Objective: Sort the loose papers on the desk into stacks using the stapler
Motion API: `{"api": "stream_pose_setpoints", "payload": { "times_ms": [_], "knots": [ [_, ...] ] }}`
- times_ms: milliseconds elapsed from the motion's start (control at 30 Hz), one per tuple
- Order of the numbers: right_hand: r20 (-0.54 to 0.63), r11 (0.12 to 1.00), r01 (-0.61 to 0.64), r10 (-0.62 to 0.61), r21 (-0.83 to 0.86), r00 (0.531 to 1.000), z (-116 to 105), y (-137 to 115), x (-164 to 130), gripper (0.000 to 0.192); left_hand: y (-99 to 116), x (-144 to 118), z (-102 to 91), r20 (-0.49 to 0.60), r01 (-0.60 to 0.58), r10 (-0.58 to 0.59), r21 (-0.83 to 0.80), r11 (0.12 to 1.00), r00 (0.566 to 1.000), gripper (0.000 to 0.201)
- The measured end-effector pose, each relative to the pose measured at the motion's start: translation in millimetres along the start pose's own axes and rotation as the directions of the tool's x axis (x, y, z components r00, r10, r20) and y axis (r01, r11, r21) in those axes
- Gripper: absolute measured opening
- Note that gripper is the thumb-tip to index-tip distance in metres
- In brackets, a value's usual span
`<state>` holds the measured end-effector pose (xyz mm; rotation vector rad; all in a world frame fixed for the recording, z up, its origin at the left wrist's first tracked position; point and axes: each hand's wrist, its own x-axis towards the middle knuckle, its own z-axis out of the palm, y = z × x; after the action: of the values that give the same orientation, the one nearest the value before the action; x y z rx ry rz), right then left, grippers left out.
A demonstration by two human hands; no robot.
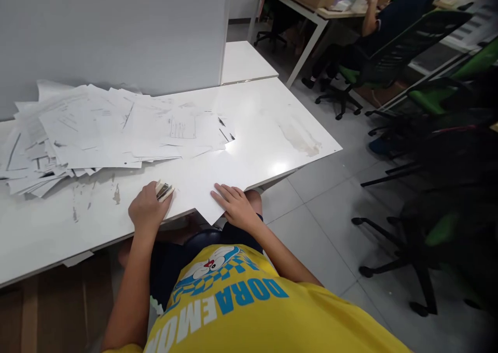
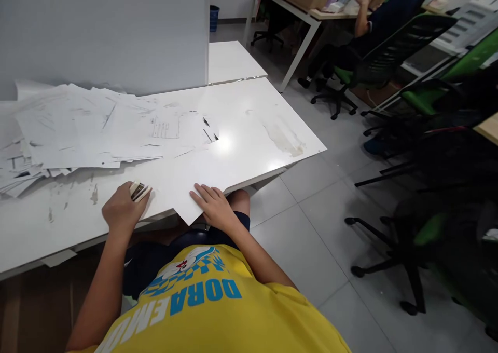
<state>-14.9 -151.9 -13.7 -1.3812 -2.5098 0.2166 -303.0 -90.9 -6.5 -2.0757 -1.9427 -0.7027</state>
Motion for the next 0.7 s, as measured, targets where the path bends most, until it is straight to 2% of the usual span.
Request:
{"api": "stream_pose_setpoints", "payload": {
  "times_ms": [100, 233, 333, 467, 700],
  "knots": [
    [-0.017, 1.0, -0.012, 0.013, 0.021, 1.0, -11, 3, 6, 0.054, -1, -2, -2.0, 0.029, -0.084, 0.083, 0.03, 0.996, 0.996, 0.046],
    [-0.039, 0.997, -0.065, 0.066, 0.042, 0.997, -28, -5, 18, 0.053, 0, -3, -5.6, 0.112, -0.186, 0.181, 0.036, 0.982, 0.977, 0.044],
    [-0.04, 0.999, -0.034, 0.034, -0.007, 0.999, -36, -15, 29, 0.051, 0, -3, -8.2, 0.139, -0.249, 0.245, 0.006, 0.969, 0.959, 0.046],
    [-0.062, 0.994, 0.036, -0.042, -0.099, 0.997, -38, -28, 40, 0.045, 0, -1, -10.1, 0.153, -0.288, 0.29, -0.031, 0.957, 0.945, 0.043],
    [-0.144, 0.983, 0.043, -0.069, -0.176, 0.987, -35, -40, 43, 0.04, -1, -2, -5.4, 0.113, -0.308, 0.31, -0.041, 0.951, 0.944, 0.04]
  ]
}}
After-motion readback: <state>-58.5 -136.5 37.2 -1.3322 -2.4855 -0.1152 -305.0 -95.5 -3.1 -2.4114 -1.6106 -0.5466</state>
